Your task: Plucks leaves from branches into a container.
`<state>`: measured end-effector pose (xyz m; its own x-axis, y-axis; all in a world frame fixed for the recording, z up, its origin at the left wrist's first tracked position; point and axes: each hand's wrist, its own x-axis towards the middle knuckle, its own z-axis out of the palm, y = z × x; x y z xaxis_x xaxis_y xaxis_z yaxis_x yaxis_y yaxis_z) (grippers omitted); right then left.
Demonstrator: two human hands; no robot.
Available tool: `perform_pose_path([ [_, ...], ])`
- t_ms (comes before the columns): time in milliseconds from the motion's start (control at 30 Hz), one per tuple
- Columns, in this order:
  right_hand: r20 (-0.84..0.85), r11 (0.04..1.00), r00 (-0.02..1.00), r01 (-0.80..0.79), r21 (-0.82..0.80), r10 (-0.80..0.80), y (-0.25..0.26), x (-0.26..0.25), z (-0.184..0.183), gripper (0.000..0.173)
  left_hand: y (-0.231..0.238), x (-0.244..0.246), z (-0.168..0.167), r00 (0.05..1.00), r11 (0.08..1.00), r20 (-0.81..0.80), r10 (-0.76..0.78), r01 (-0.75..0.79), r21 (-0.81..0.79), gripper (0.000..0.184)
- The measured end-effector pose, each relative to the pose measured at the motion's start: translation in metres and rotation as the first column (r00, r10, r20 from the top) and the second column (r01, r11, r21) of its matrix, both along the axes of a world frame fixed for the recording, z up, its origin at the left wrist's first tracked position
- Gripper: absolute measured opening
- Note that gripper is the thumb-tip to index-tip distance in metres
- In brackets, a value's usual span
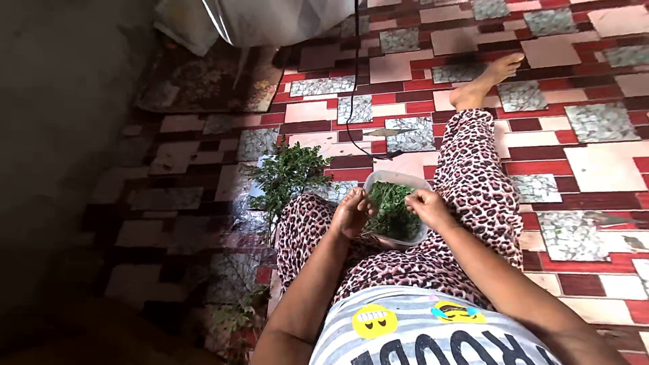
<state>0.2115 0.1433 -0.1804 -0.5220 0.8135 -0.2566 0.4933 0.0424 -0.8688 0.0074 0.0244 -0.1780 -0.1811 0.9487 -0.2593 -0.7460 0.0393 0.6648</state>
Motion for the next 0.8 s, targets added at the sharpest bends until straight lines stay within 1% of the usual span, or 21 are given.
perform_pose_path([
  [67,-0.055,0.998,0.998,-0.038,-0.058,0.034,-0.001,-0.001,-0.002,0.024,-0.001,-0.002,-0.001,0.999,0.998,0.004,-0.038,0.038,0.053,0.029],
  [133,-0.188,0.969,0.980,-0.110,-0.223,0.068,-0.007,-0.004,0.001,0.026,-0.002,-0.002,-0.004,0.994,0.989,-0.018,-0.108,0.109,0.098,0.024],
  [167,-0.284,0.926,0.956,-0.168,-0.338,0.070,-0.011,-0.006,0.004,0.027,-0.003,0.000,-0.006,0.987,0.981,-0.052,-0.154,0.159,0.111,0.020],
  [200,-0.374,0.863,0.926,-0.230,-0.450,0.051,-0.016,-0.008,0.006,0.030,-0.003,0.002,-0.007,0.975,0.970,-0.090,-0.201,0.211,0.124,0.018],
  [233,-0.437,0.799,0.899,-0.277,-0.533,0.020,-0.021,-0.010,0.008,0.032,-0.004,0.005,-0.007,0.964,0.959,-0.126,-0.235,0.252,0.133,0.016],
  [267,-0.464,0.762,0.886,-0.293,-0.577,-0.011,-0.025,-0.012,0.010,0.030,-0.005,0.008,-0.006,0.954,0.951,-0.159,-0.256,0.278,0.135,0.014],
  [300,-0.460,0.761,0.887,-0.277,-0.587,-0.032,-0.028,-0.013,0.011,0.027,-0.005,0.010,-0.006,0.947,0.947,-0.187,-0.261,0.289,0.138,0.013],
  [333,-0.439,0.780,0.898,-0.243,-0.576,-0.044,-0.030,-0.014,0.011,0.023,-0.006,0.011,-0.006,0.947,0.949,-0.202,-0.250,0.282,0.145,0.012],
  [400,-0.399,0.827,0.914,-0.171,-0.536,-0.070,-0.033,-0.016,0.012,0.015,-0.008,0.012,-0.003,0.962,0.966,-0.208,-0.177,0.210,0.150,0.012],
  [433,-0.387,0.846,0.919,-0.146,-0.513,-0.076,-0.034,-0.016,0.013,0.014,-0.009,0.011,-0.001,0.962,0.977,-0.240,-0.126,0.162,0.136,0.012],
  [467,-0.369,0.866,0.927,-0.127,-0.484,-0.071,-0.033,-0.015,0.014,0.016,-0.010,0.011,0.004,0.942,0.985,-0.322,-0.095,0.137,0.109,0.014],
  [500,-0.344,0.887,0.937,-0.109,-0.449,-0.059,-0.033,-0.013,0.017,0.017,-0.012,0.010,0.009,0.883,0.986,-0.458,-0.105,0.151,0.065,0.024],
  [533,-0.323,0.908,0.945,-0.090,-0.409,-0.051,-0.033,-0.011,0.019,0.017,-0.015,0.008,0.016,0.775,0.980,-0.611,-0.161,0.201,-0.003,0.038],
  [567,-0.321,0.926,0.946,-0.078,-0.370,-0.049,-0.033,-0.009,0.021,0.016,-0.021,0.008,0.023,0.644,0.963,-0.727,-0.238,0.256,-0.088,0.049],
  [600,-0.337,0.939,0.940,-0.075,-0.336,-0.045,-0.033,-0.007,0.021,0.016,-0.027,0.010,0.031,0.519,0.937,-0.795,-0.315,0.303,-0.173,0.056],
  [633,-0.368,0.947,0.929,-0.082,-0.311,-0.040,-0.033,-0.004,0.021,0.016,-0.033,0.013,0.037,0.416,0.910,-0.830,-0.372,0.340,-0.237,0.058],
  [667,-0.407,0.951,0.913,-0.095,-0.294,-0.035,-0.032,-0.002,0.020,0.017,-0.038,0.015,0.041,0.333,0.892,-0.855,-0.397,0.358,-0.275,0.052],
  [700,-0.454,0.951,0.891,-0.118,-0.285,-0.026,-0.030,0.001,0.018,0.019,-0.043,0.015,0.044,0.273,0.892,-0.880,-0.388,0.352,-0.284,0.041],
  [733,-0.492,0.951,0.871,-0.144,-0.272,-0.009,-0.027,0.003,0.018,0.024,-0.049,0.014,0.048,0.233,0.900,-0.901,-0.366,0.333,-0.279,0.032],
  [767,-0.503,0.955,0.864,-0.148,-0.257,-0.001,-0.021,0.006,0.019,0.028,-0.054,0.009,0.054,0.211,0.920,-0.920,-0.332,0.287,-0.266,0.029],
  [800,-0.482,0.968,0.876,-0.121,-0.222,-0.001,-0.015,0.009,0.020,0.031,-0.061,0.004,0.060,0.211,0.945,-0.933,-0.291,0.214,-0.247,0.028],
])
